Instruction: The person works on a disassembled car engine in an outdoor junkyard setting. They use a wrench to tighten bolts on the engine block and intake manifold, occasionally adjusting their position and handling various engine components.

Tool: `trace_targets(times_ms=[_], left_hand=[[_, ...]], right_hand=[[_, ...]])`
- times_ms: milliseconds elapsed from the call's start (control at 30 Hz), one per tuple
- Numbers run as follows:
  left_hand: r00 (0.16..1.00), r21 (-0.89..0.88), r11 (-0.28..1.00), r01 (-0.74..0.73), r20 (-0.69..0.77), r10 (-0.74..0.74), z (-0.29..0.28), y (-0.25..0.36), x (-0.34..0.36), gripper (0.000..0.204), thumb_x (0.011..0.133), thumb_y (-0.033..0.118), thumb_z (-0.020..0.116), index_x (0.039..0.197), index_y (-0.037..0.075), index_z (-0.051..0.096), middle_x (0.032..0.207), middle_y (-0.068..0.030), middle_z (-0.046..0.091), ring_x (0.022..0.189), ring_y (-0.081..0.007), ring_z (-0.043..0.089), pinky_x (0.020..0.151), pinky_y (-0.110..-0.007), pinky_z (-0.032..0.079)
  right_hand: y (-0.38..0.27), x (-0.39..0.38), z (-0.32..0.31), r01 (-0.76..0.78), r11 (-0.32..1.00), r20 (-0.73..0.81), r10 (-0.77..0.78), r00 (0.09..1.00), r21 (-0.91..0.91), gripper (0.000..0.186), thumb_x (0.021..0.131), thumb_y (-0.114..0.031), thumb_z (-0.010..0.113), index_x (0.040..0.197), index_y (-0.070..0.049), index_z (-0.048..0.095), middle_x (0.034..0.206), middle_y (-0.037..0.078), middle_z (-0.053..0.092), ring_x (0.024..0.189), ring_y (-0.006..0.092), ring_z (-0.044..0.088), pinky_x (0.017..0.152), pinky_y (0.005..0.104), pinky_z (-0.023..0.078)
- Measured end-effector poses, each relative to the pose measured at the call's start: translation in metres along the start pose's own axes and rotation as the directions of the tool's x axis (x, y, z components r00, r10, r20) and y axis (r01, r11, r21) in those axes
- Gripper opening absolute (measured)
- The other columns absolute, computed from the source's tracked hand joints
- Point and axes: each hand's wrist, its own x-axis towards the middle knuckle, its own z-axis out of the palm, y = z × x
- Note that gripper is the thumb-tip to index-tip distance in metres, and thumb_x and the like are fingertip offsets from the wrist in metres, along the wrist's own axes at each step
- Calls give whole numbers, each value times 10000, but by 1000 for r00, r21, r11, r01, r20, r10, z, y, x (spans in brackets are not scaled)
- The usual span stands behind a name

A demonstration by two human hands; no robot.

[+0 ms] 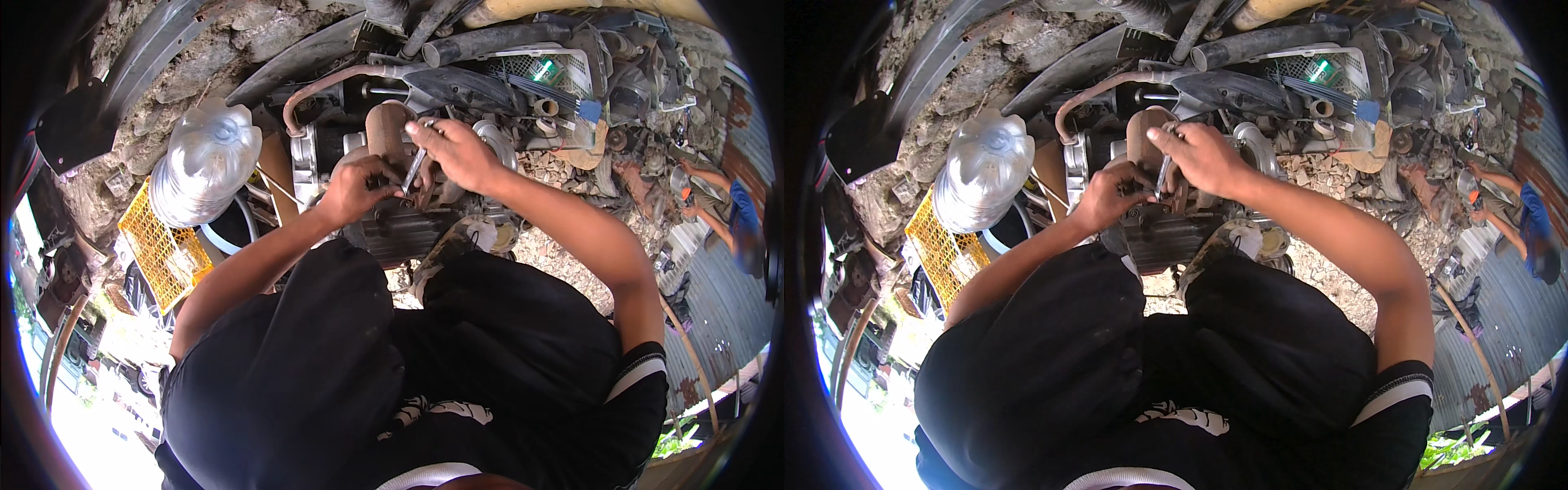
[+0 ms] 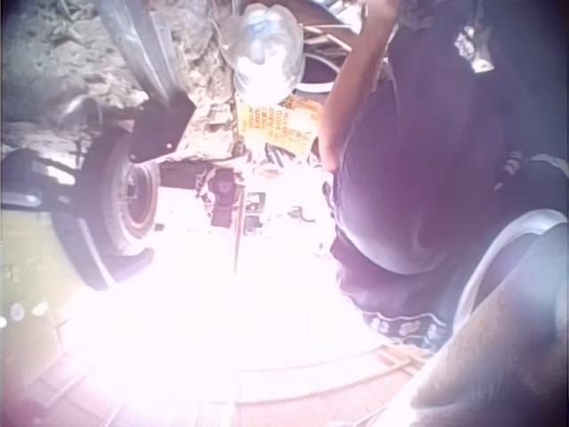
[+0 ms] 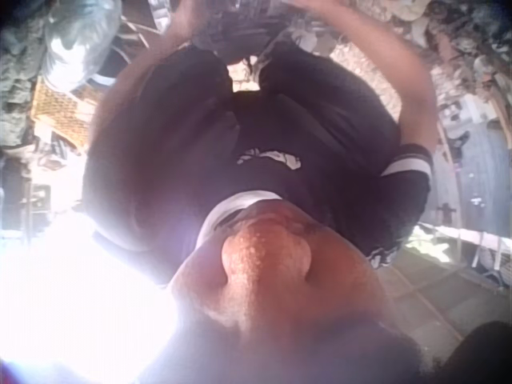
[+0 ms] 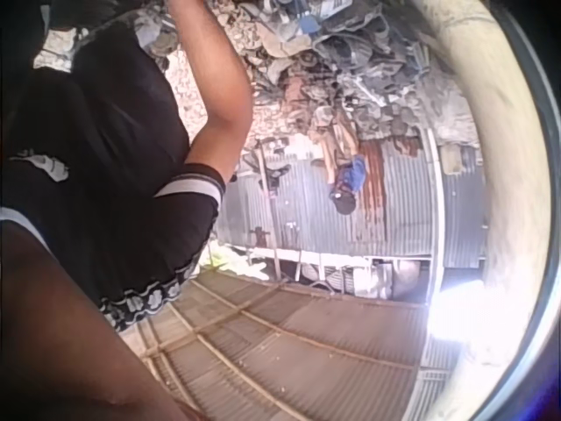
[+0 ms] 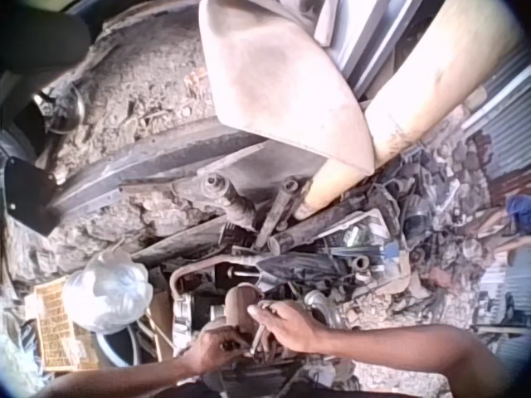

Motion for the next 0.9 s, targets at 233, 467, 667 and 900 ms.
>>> trace_targets(times_ms=[233,467,667,900], left_hand=[[983,92,995,43,-183,-26,26,-5,-12,255,788,207,839,944,40,726,952,-119,688,853,-340,686,757,-426,542],[971,102,990,100,-225,-75,29,-2,-15,358,760,258,866,965,24,691,912,-136,682,829,-346,683,744,-445,535],[945,124,973,194,-292,-151,25,-3,-5,459,701,286,914,914,-12,636,804,-162,670,744,-341,665,710,-429,519],[968,134,973,187,-194,-160,19,-11,1,563,652,400,916,922,-18,652,818,-181,678,788,-356,675,734,-449,524]], right_hand=[[-29,-13,22,69,910,-50,-98,994,-409,439,1033,-392,566,971,35,647,650,128,714,629,198,742,633,322,564],[-20,9,12,122,867,-2,-141,990,-484,479,996,-463,621,961,13,663,673,103,717,663,162,740,578,282,512],[-11,9,9,-74,979,-133,49,990,-187,554,951,-507,673,999,44,694,701,86,738,693,150,743,649,288,534],[8,-37,18,200,961,-222,-241,945,-191,323,1017,-342,618,927,-32,604,608,52,659,592,99,666,561,276,492]])
